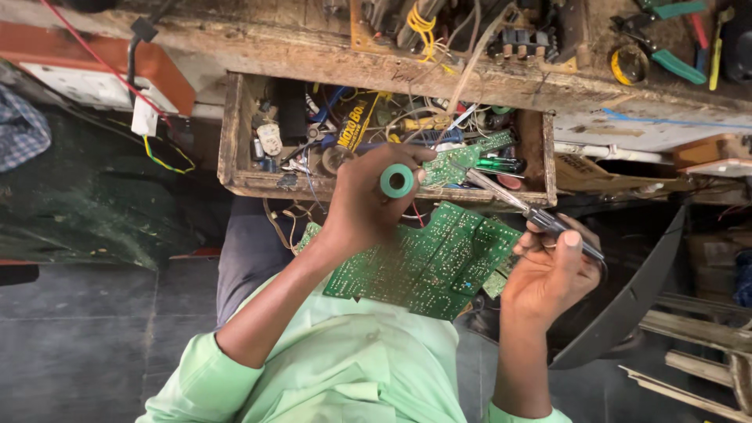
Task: The person sits at a cluttered electronics repair bench and solders components onto green circuit boards. They hold a soldering iron in one hand and solder wire in the other, position boards on their lap and the bench, reposition boards, and work on several boards one at a time.
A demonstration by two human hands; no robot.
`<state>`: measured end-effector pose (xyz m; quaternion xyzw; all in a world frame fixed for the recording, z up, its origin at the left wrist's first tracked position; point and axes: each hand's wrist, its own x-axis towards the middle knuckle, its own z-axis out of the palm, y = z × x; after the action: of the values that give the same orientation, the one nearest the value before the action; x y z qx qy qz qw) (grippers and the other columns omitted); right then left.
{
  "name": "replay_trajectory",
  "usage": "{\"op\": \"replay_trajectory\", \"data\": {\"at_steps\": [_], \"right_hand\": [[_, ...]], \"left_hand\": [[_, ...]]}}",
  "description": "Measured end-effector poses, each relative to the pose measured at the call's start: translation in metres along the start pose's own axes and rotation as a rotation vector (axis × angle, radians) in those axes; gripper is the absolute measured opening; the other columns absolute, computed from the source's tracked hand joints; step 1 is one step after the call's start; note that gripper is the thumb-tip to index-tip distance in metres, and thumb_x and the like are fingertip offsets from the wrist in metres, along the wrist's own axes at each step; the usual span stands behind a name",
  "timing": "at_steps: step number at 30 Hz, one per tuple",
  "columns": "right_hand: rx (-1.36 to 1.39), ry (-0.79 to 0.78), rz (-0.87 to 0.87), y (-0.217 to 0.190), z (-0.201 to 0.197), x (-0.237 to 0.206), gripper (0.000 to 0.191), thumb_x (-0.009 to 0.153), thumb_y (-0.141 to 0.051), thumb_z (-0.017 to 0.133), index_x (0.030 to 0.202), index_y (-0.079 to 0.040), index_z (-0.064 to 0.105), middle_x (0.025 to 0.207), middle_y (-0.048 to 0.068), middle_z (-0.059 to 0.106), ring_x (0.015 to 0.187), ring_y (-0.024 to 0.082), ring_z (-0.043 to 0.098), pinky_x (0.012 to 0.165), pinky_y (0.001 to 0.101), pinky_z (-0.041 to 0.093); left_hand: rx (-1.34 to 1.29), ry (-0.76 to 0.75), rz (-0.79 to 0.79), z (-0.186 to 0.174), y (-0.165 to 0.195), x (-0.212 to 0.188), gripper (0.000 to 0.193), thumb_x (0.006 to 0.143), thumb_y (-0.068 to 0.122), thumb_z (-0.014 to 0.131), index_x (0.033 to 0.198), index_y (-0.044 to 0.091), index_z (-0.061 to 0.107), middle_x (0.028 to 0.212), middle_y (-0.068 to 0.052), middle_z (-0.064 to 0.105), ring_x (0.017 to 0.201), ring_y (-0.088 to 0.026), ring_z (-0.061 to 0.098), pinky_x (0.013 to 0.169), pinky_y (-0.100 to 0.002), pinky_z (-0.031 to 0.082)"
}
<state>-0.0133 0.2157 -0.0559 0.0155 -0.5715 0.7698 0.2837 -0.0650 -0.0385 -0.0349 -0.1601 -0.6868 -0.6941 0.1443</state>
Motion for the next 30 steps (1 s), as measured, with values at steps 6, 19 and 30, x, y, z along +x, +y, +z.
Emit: {"op": "replay_trajectory", "data": {"at_steps": [6,19,30], "right_hand": [[0.106,0.031,0.092,0.003,0.000,0.003,0.027,0.110,-0.022,0.068,0.114,0.004,0.063,0.090,0.017,0.070,0.067,0.018,0.063,0.058,0.0251,0.050],[-0.001,0.019,0.069,0.014,0.011,0.002,0.028,0.109,-0.024,0.067,0.108,0.004,0.064,0.092,0.016,0.070,0.065,0.017,0.062,0.056,0.0245,0.049],[-0.017,0.026,0.100,0.021,0.010,0.002,0.032,0.108,-0.026,0.069,0.109,0.006,0.065,0.092,0.016,0.069,0.069,0.017,0.061,0.054,0.0214,0.048]], "left_hand": [[-0.004,0.052,-0.074,-0.004,0.002,-0.003,0.014,0.095,0.000,0.069,0.109,0.002,0.068,0.106,-0.010,0.076,0.093,-0.016,0.071,0.082,-0.030,0.057],[0.114,0.064,0.116,-0.007,-0.002,-0.005,0.018,0.093,0.001,0.071,0.110,0.002,0.065,0.107,-0.012,0.073,0.099,-0.026,0.074,0.086,-0.034,0.058],[0.082,0.024,0.163,-0.009,-0.007,-0.004,0.014,0.095,0.000,0.072,0.100,0.000,0.059,0.112,-0.013,0.072,0.103,-0.029,0.073,0.090,-0.036,0.058]]}}
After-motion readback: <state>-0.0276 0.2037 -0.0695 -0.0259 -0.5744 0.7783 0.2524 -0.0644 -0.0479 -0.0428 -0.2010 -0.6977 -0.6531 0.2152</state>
